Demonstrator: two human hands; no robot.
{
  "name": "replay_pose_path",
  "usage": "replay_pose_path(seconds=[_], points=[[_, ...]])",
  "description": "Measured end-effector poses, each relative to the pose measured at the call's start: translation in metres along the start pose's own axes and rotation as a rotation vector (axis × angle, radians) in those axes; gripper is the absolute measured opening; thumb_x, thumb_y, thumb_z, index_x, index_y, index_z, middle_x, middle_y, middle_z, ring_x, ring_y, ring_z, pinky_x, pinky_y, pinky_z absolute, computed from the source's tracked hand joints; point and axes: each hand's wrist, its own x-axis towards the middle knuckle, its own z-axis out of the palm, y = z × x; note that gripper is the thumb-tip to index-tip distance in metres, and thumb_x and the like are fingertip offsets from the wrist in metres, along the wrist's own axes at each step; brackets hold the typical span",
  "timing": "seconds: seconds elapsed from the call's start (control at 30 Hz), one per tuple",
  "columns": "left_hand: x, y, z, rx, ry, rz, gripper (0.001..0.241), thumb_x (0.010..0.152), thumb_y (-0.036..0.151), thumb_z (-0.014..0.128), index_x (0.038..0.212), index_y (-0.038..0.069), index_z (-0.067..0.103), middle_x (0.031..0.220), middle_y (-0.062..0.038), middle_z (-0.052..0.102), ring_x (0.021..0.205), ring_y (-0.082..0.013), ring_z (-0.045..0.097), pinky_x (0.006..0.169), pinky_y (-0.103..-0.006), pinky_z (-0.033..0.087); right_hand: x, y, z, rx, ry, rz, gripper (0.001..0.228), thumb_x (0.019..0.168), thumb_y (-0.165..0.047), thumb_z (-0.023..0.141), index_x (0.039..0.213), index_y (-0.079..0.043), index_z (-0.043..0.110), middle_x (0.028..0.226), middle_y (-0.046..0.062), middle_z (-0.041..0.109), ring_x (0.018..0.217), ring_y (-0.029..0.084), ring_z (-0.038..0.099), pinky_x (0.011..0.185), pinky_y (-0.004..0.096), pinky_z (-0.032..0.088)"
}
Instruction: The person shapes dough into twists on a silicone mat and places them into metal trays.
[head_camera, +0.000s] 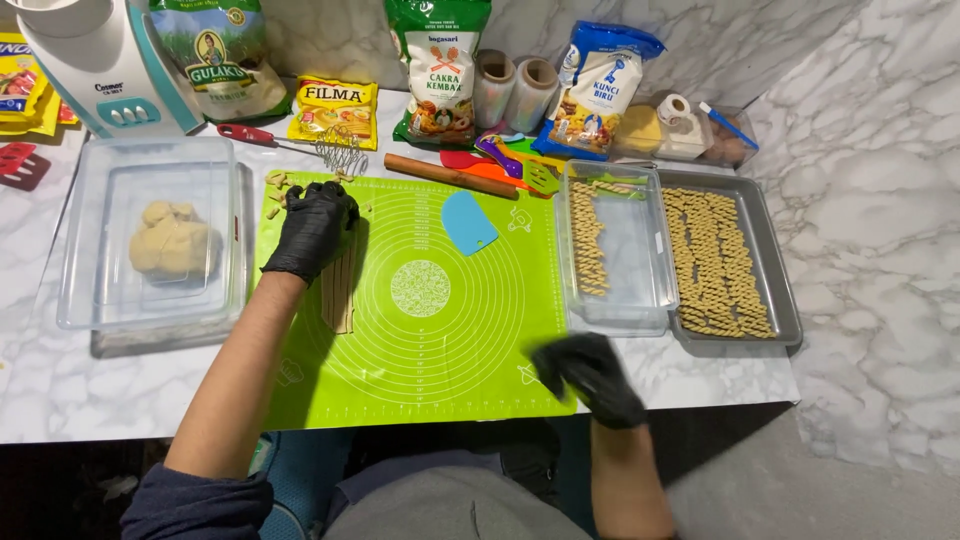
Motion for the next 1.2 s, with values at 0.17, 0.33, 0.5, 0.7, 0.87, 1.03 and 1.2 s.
replay_pose_path(seconds=[0.17, 0.33, 0.5, 0.7, 0.87, 1.03, 1.2], points=[[-0.003, 0.009, -0.010, 0.027, 0.050, -0.001, 0.018, 0.089, 0.026, 0.076, 0.106, 0.019, 0.072, 0.114, -0.010, 0.070, 0.115, -0.0320, 0.065, 0.114, -0.0607, 0.034, 0.024, 0.077, 0.045, -0.470, 0.338, 0.411, 0.025, 0.097, -0.017, 0.070, 0.121, -0.013, 0.076, 0.064, 0.011, 0.071, 0.052, 0.014, 0.062, 0.054, 0.024, 0.053], [-0.001, 0.003, 0.003, 0.084, 0.033, 0.072, 0.016, 0.089, 0.032, 0.075, 0.099, 0.020, 0.069, 0.105, -0.009, 0.068, 0.110, -0.0300, 0.065, 0.114, -0.0561, 0.035, 0.023, 0.076, 0.058, -0.680, 0.389, 0.442, 0.021, 0.094, -0.018, 0.073, 0.114, -0.018, 0.080, 0.072, 0.011, 0.076, 0.063, 0.018, 0.073, 0.065, 0.033, 0.060], [-0.008, 0.041, -0.064, -0.560, -0.051, -0.107, 0.011, 0.101, 0.020, 0.066, 0.112, 0.017, 0.064, 0.094, -0.013, 0.073, 0.099, -0.0389, 0.070, 0.095, -0.0533, 0.048, 0.019, 0.087, 0.044, -0.518, 0.311, 0.446, 0.027, 0.095, -0.015, 0.072, 0.121, -0.016, 0.077, 0.075, 0.009, 0.076, 0.065, 0.013, 0.070, 0.069, 0.031, 0.061], [-0.029, 0.139, -0.175, -1.260, -0.188, -0.113, 0.023, 0.093, 0.007, 0.071, 0.115, 0.013, 0.071, 0.097, -0.011, 0.079, 0.092, -0.0245, 0.074, 0.090, -0.0420, 0.056, 0.053, 0.079, 0.040, -0.440, 0.088, 0.139, 0.067, 0.090, -0.014, 0.078, 0.152, -0.012, 0.051, 0.144, 0.013, 0.062, 0.130, 0.025, 0.058, 0.106, 0.043, 0.047], [-0.039, 0.167, -0.173, -1.514, -0.136, -0.181, 0.032, 0.086, 0.001, 0.079, 0.117, 0.012, 0.076, 0.103, -0.007, 0.077, 0.095, -0.0161, 0.070, 0.094, -0.0362, 0.056, 0.076, 0.073, 0.064, -0.486, 0.093, 0.230, 0.060, 0.081, -0.011, 0.087, 0.135, -0.009, 0.061, 0.117, 0.014, 0.068, 0.112, 0.025, 0.065, 0.099, 0.042, 0.053], [-0.059, 0.136, -0.107, -1.282, 0.026, -0.384, 0.024, 0.082, 0.008, 0.088, 0.103, 0.018, 0.082, 0.094, -0.003, 0.076, 0.089, -0.0136, 0.074, 0.087, -0.0294, 0.059, 0.067, 0.078, 0.019, -0.471, 0.102, 0.280, 0.022, 0.093, -0.009, 0.074, 0.114, -0.003, 0.076, 0.105, 0.021, 0.077, 0.099, 0.028, 0.073, 0.088, 0.045, 0.058], [-0.083, 0.120, -0.023, -0.654, -0.062, -0.221, 0.021, 0.090, 0.048, 0.076, 0.102, 0.030, 0.075, 0.097, 0.002, 0.075, 0.098, -0.0242, 0.071, 0.088, -0.0416, 0.054, 0.067, 0.099, -0.026, -1.092, 0.054, 0.225, 0.020, 0.097, -0.020, 0.069, 0.116, -0.017, 0.077, 0.094, 0.014, 0.075, 0.087, 0.032, 0.073, 0.080, 0.040, 0.060]])
